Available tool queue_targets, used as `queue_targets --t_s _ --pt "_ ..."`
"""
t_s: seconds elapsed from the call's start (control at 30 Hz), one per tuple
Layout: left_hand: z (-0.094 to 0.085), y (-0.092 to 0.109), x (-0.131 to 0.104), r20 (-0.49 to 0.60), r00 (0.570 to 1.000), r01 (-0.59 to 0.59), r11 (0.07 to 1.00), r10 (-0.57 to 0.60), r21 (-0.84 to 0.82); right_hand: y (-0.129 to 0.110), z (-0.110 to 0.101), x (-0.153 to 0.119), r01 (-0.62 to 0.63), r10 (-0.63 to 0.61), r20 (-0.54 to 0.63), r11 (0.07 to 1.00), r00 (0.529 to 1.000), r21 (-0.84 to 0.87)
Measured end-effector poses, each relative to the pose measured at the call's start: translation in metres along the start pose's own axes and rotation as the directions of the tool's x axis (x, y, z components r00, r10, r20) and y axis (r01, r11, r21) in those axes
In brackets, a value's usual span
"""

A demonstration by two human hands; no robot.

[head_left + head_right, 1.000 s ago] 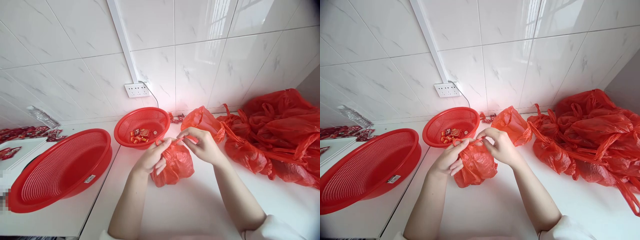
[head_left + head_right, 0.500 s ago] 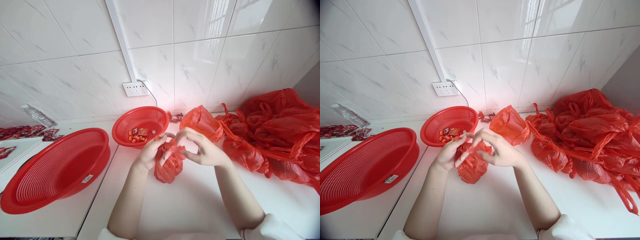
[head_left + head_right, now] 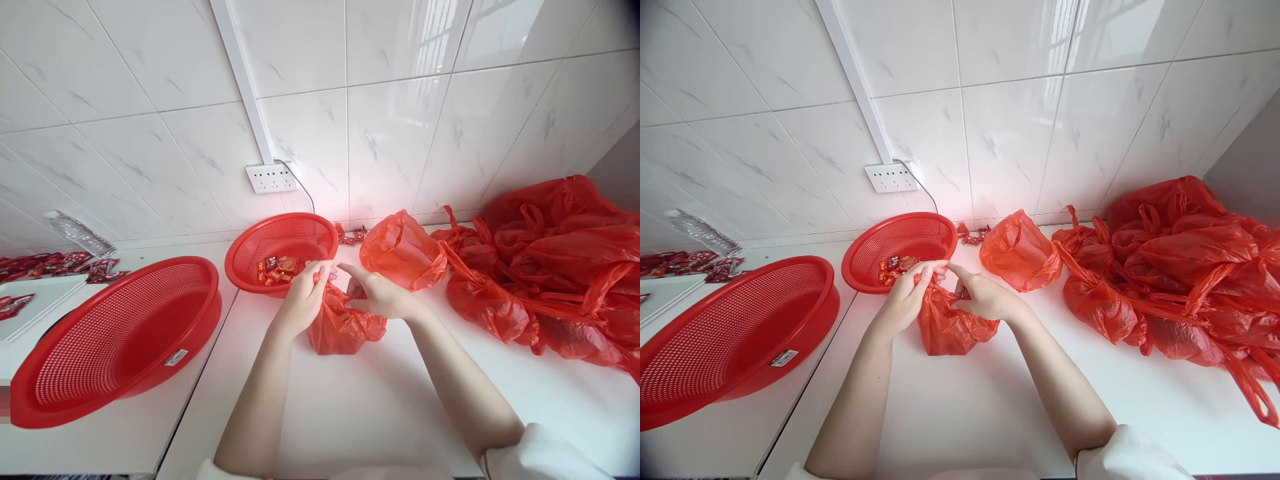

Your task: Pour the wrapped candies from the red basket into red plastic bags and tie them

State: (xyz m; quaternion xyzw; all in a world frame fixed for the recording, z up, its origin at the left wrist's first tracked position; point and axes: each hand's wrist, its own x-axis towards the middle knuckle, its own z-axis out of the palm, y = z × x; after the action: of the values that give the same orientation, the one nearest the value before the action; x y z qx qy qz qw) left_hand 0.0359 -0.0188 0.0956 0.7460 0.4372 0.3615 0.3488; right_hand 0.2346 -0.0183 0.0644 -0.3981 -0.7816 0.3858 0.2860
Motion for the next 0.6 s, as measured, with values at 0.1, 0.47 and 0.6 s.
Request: queue_targets --t_s 0.1,0.47,0.6 --pt "0.007 -0.002 0.003 0.047 0.990 -0.132 0.988 0.136 -0.077 0.000 -0.004 0.003 -0.034 0.032 0.011 0.984 0.999 0.172" --pt "0.006 -0.009 0.005 0.007 0.991 -0.131 0.990 0.132 -0.045 0.009 -0.008 0.011 0.016 0.111 -0.168 0.789 0.980 0.614" --pt "-0.012 -0.012 0.004 0.060 0.998 0.004 0.991 -0.012 0.131 0.006 -0.019 0.004 0.000 0.119 -0.125 0.724 0.985 0.689"
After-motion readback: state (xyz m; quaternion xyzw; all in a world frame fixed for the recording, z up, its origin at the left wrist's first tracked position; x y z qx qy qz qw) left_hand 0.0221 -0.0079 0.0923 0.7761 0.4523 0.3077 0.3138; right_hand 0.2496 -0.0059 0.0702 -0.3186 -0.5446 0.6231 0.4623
